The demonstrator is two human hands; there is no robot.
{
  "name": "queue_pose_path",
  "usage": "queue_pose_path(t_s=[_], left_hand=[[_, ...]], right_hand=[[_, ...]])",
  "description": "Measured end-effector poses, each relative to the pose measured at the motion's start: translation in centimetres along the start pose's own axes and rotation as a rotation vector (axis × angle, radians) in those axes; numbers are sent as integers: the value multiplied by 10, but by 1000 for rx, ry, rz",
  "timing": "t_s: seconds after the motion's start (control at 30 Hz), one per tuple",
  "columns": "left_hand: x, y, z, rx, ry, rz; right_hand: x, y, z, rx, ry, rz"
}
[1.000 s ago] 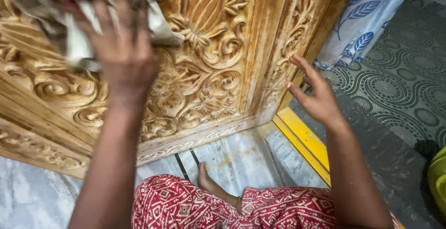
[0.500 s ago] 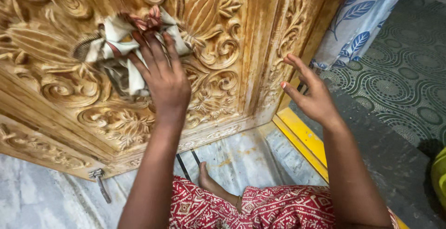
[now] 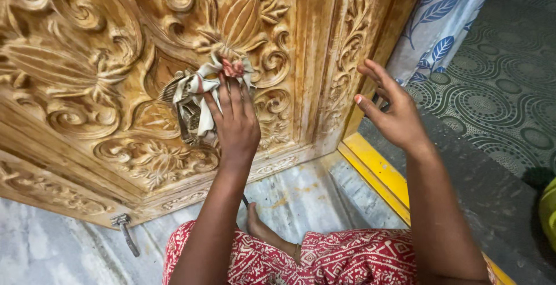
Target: The person sits on the floor and wipes a carved wooden surface with a cloth, moving the cloth over the intricate carvings to clean them.
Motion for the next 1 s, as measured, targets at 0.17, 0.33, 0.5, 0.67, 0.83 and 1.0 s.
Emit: queue_pose_path(t_s=[0.17,0.33,0.5,0.67,0.83,1.0], left_hand=[[16,7,-18,-67,-58,-142],[30,14,-35,-97,-76,-287],[28,18,-48,-130,-106,-448],[6,50,-59,-281,-201,-714],[-40,61,-39,-342,-63,-579],[-70,50,-37,-313,30,-507]], right_hand=[[0,-1,-2,5,-1,19],[1,-3,0,8,6,20],[0,-2,2,22,9,3],[-1,2,-1,82,7,-40],[0,4,9,24,24,4],[0,10,18,-25,57,-30]])
Point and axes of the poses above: each hand's wrist, its own x-axis away from the middle knuckle, its own z-axis out of the back of the hand, y = z × x, the point moved 7 cm from there along -x, towards the middle knuckle, and after that the axes turned 1 degree about z, right-handed, at the moved point
